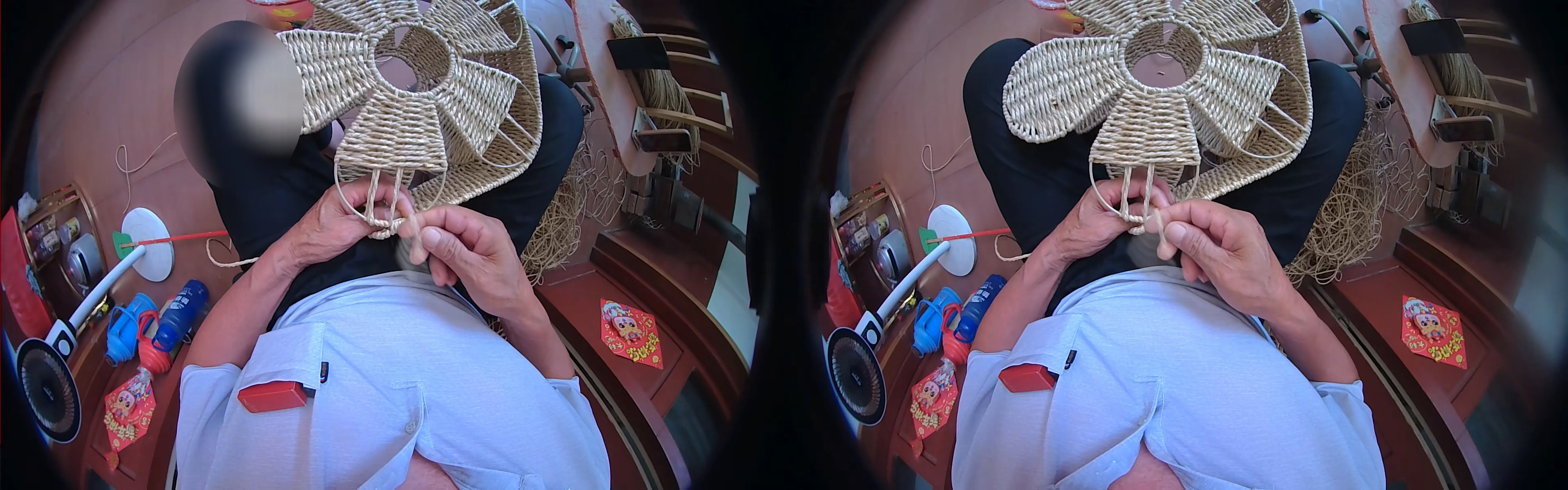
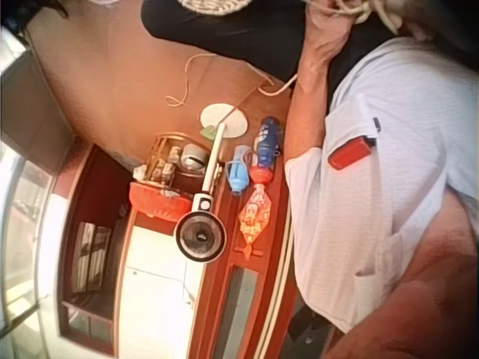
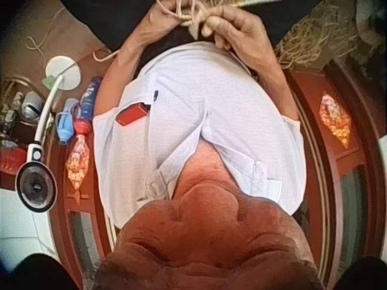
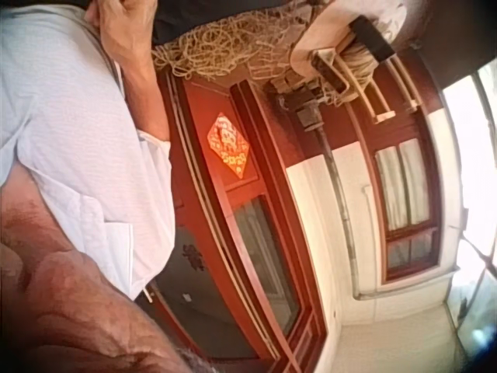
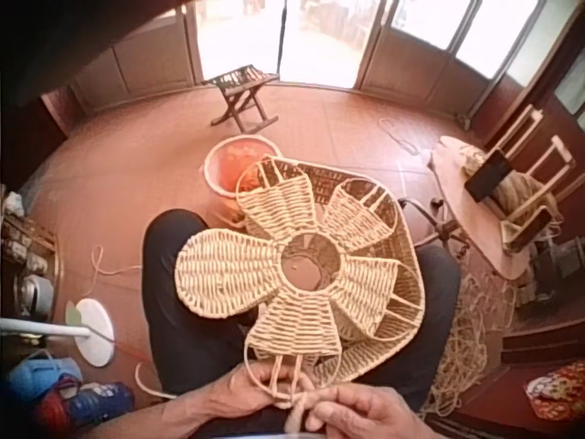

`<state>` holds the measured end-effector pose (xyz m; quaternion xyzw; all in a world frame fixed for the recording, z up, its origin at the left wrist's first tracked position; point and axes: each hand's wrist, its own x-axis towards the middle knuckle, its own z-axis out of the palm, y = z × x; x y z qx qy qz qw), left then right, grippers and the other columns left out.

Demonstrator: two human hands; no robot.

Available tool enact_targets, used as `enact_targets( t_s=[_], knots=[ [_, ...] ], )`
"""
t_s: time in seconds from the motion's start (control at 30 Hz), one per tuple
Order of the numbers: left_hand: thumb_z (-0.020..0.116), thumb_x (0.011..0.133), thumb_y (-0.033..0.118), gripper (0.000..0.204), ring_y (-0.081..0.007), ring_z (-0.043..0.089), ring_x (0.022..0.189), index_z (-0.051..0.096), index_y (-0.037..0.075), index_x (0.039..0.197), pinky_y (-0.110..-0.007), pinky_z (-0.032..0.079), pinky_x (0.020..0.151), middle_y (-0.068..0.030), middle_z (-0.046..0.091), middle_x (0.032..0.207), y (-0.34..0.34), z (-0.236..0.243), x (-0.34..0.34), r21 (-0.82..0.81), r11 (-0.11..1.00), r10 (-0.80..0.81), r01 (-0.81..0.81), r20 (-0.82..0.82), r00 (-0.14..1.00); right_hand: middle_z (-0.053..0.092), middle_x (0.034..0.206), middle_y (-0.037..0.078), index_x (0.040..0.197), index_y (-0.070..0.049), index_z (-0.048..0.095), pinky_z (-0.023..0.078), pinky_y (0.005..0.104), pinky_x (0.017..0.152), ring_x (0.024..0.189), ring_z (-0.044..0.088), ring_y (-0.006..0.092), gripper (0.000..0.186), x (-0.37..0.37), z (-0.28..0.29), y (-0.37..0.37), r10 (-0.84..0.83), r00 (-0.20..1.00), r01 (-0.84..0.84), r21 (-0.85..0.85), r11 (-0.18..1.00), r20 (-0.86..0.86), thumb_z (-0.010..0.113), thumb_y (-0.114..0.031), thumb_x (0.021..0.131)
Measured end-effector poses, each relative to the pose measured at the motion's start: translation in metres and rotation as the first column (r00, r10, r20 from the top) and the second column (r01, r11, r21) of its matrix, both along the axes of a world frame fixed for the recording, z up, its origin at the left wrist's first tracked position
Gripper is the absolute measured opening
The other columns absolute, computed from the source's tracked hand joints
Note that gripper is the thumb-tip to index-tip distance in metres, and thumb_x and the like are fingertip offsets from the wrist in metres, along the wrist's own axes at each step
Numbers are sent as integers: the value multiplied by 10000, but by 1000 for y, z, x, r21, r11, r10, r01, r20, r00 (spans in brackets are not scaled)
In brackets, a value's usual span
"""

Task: Weaving a decorative flower-shaped straw craft by hand.

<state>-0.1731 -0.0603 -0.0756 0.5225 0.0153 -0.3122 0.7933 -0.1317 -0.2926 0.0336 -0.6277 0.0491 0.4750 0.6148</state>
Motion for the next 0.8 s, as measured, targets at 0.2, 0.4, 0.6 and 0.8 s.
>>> enact_targets(
  t_s=[0.2,0.4,0.6,0.8],
  knots=[
    [712,1056,82,162,-108,664,1131,767,27,1198,-292,540,998,-13,745,1203,-4,-8,-5,7,998,68,-68,89,994,746,1015,26,1231,6,736,549,230,673,750,654,67,185,-9,-13,12,-71,923,111,-86,990,378,733,-74,1064],
    [721,1055,89,176,-106,662,1129,761,25,1214,-297,538,1008,-10,741,1183,-4,-6,-6,-3,996,92,-92,-58,994,684,937,50,1087,-46,782,552,278,621,708,673,129,137,-7,-28,18,153,612,160,-311,937,776,807,0,960],
    [720,1071,109,269,-102,664,1152,731,23,1326,-283,543,1009,-14,742,1205,-2,-13,-9,2,998,70,-71,-109,992,661,907,77,1045,-33,799,527,313,581,669,654,175,164,-10,-32,27,252,434,206,-367,907,865,831,19,892],
    [744,1066,146,403,-63,651,1060,666,48,1449,-223,527,875,21,723,1231,-13,-4,-6,-134,960,230,-247,-127,965,646,874,103,1086,-13,809,534,351,620,710,651,238,196,-11,-33,23,307,367,149,-382,912,878,822,22,894]
  ],
)
